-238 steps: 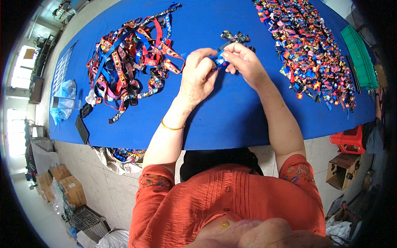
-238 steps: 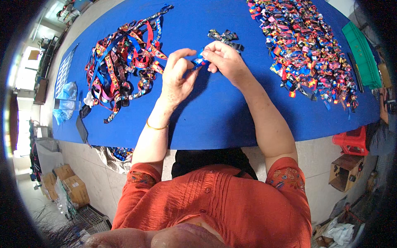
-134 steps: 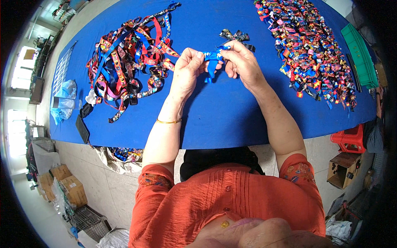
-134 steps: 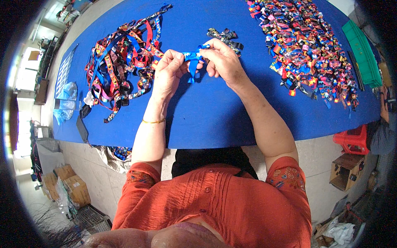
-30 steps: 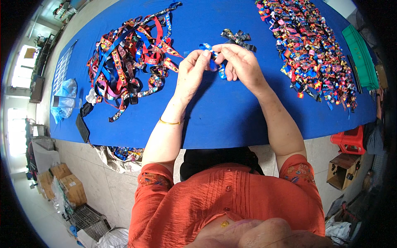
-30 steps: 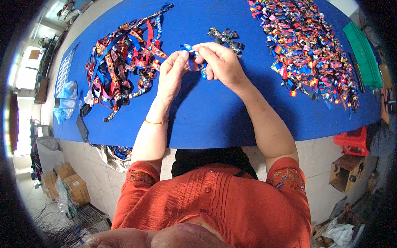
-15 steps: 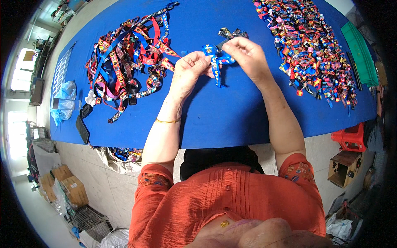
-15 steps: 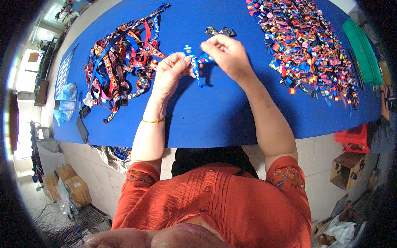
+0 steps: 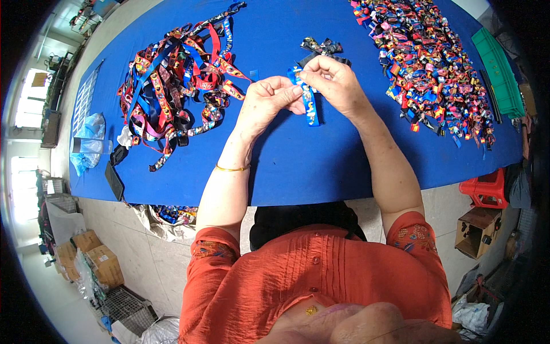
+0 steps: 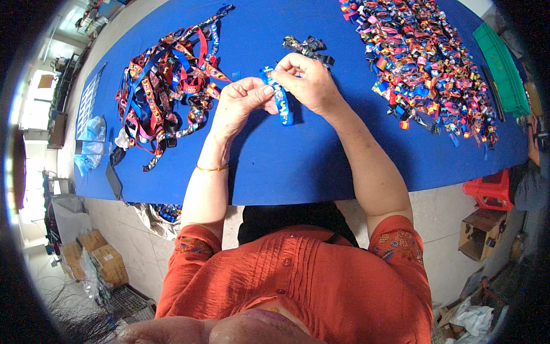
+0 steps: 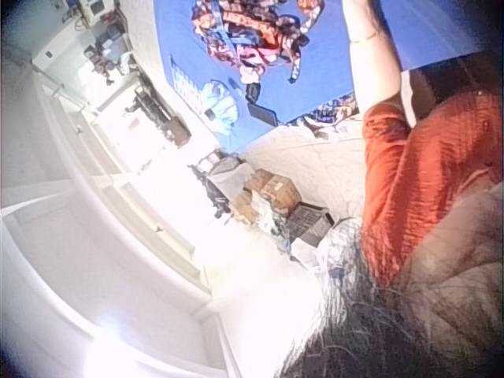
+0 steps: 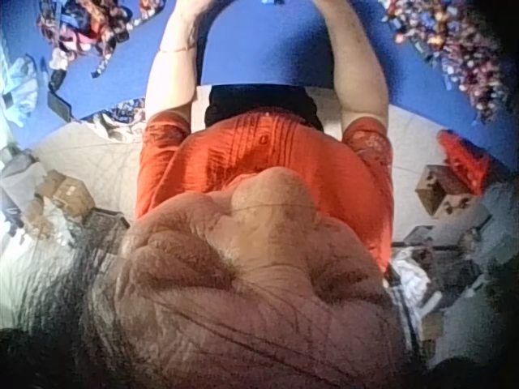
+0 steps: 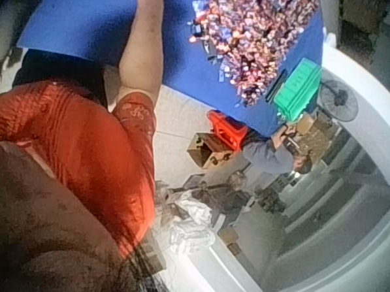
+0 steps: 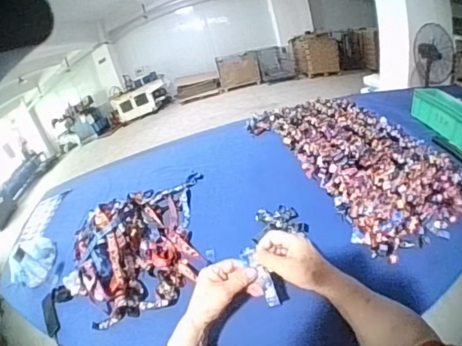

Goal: Inspecting and sorting lanyards at a production workbench.

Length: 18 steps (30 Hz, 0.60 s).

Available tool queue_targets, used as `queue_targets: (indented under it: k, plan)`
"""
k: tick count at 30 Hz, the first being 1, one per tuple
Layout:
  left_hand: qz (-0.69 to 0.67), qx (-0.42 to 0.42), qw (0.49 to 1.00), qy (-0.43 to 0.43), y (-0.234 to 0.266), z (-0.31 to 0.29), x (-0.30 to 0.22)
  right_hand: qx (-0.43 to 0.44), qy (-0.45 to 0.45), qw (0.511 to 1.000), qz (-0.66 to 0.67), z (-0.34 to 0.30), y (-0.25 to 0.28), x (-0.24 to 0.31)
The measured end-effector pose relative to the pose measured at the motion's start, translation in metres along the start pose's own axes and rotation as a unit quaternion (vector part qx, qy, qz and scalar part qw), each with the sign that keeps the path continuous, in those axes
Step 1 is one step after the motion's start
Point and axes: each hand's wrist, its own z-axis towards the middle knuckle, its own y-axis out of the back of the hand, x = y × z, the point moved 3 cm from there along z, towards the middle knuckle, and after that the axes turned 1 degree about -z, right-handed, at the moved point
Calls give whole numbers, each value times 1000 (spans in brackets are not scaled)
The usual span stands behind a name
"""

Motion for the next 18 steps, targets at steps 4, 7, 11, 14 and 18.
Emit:
queue_targets:
  k: [4, 7, 11, 14, 18]
  plan:
    - [-14, 2, 1000, 15, 1, 0, 1, -19, -25, 999, 30, 0, -3, 1]
    - [-8, 4, 1000, 14, 0, 1, 2, -31, -21, 997, 75, -1, -3, -3]
    - [-38, -21, 999, -18, 3, 0, 1, -42, -51, 992, 108, -1, -2, 2]
    - [-73, -47, 996, -26, 12, 3, 3, -37, -104, 986, 127, 1, 2, 12]
    - [-94, -57, 993, -36, 14, 4, 4, 26, -88, 990, 103, -2, -4, 3]
